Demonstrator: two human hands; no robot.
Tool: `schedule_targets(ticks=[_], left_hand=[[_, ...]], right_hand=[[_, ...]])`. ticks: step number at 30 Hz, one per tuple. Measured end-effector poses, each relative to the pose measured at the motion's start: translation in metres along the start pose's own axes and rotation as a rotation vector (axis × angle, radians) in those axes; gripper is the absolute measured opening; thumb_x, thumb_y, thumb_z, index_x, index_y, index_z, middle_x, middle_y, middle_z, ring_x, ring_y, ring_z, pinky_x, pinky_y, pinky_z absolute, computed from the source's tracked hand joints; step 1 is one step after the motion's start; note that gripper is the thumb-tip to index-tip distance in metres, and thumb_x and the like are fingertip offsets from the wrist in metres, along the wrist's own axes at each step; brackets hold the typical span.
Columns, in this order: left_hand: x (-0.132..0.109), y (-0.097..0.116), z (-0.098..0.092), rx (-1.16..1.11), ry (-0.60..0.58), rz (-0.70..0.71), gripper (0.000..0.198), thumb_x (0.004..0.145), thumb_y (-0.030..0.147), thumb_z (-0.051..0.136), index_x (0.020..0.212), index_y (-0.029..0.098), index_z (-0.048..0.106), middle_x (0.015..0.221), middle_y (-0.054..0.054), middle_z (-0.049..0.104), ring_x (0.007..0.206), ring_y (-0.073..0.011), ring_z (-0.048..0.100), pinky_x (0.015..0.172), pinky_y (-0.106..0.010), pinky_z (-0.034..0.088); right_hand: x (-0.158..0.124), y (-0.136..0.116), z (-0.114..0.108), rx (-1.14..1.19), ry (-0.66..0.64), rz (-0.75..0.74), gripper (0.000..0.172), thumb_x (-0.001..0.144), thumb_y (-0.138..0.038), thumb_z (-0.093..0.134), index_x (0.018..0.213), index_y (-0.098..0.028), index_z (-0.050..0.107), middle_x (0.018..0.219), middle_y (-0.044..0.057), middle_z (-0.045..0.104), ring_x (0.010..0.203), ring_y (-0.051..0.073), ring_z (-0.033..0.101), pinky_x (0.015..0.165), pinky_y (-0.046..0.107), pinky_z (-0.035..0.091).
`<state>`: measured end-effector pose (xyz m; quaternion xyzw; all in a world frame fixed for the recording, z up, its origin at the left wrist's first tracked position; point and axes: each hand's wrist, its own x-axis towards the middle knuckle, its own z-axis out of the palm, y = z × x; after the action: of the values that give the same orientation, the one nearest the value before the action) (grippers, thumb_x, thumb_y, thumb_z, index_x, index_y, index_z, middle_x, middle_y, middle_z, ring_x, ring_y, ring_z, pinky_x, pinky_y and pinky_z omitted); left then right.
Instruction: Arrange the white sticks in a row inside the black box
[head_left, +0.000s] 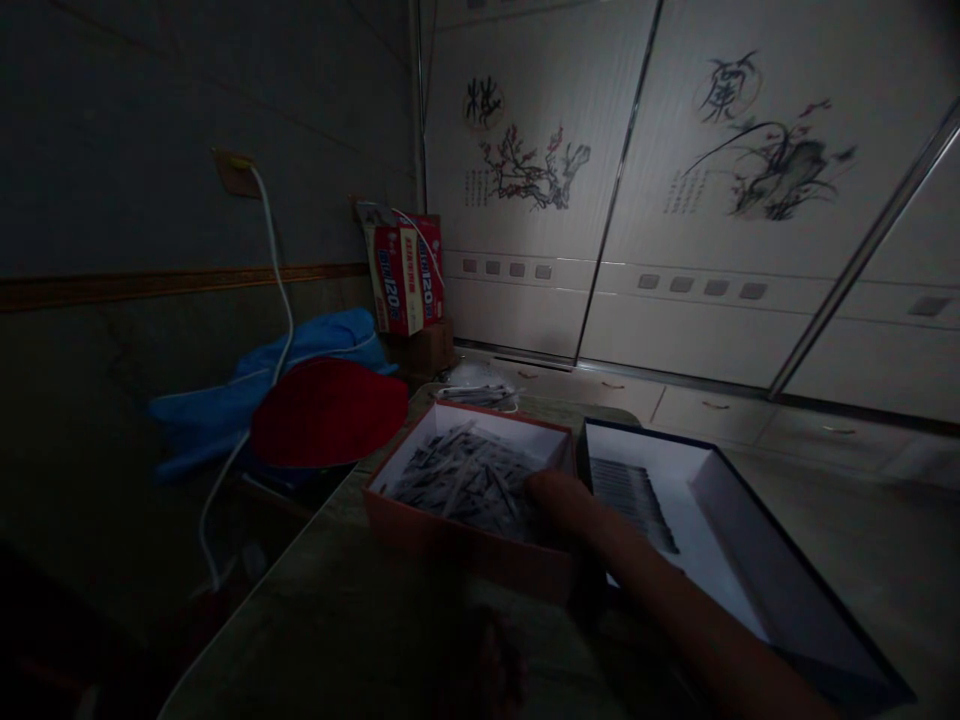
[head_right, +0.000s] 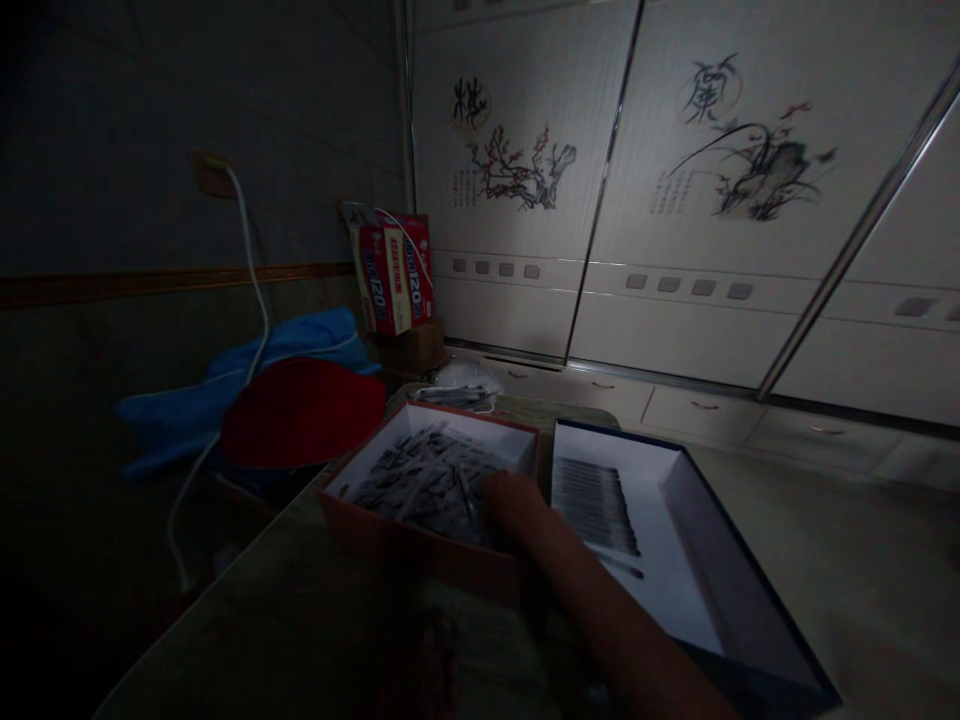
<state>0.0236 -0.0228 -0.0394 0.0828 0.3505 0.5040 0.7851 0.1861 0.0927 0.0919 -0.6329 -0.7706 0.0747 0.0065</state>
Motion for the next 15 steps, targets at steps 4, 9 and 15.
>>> schedule_targets(ticks=[4,9,15], left_hand=[[0.004,0.000,-0.004,0.067,0.035,-0.047,0.011,0.067,0.029,0.070,0.075,0.022,0.067,0.073,-0.003,0.070,0.062,-0.0159,0.064,0.064,-0.030,0.047],[0.008,-0.003,0.000,0.147,0.131,-0.077,0.020,0.067,0.034,0.069,0.080,0.020,0.064,0.071,-0.002,0.070,0.054,-0.0134,0.060,0.058,-0.029,0.043],[0.003,-0.004,0.016,0.207,0.219,-0.033,0.015,0.078,0.033,0.058,0.077,0.018,0.058,0.053,0.001,0.064,0.047,-0.0131,0.056,0.052,-0.027,0.039]], right_hand=[[0.009,-0.001,0.016,0.072,0.011,0.007,0.019,0.089,-0.028,0.053,0.100,-0.014,0.060,0.099,0.003,0.063,0.087,0.015,0.062,0.076,0.035,0.051],[0.006,0.001,0.026,0.162,0.085,0.011,0.019,0.092,-0.025,0.049,0.093,-0.011,0.062,0.093,0.002,0.064,0.084,0.015,0.063,0.075,0.033,0.051],[0.005,0.000,0.013,0.049,-0.049,-0.029,0.018,0.088,-0.027,0.055,0.098,-0.014,0.060,0.099,0.003,0.064,0.086,0.016,0.062,0.077,0.036,0.051]])
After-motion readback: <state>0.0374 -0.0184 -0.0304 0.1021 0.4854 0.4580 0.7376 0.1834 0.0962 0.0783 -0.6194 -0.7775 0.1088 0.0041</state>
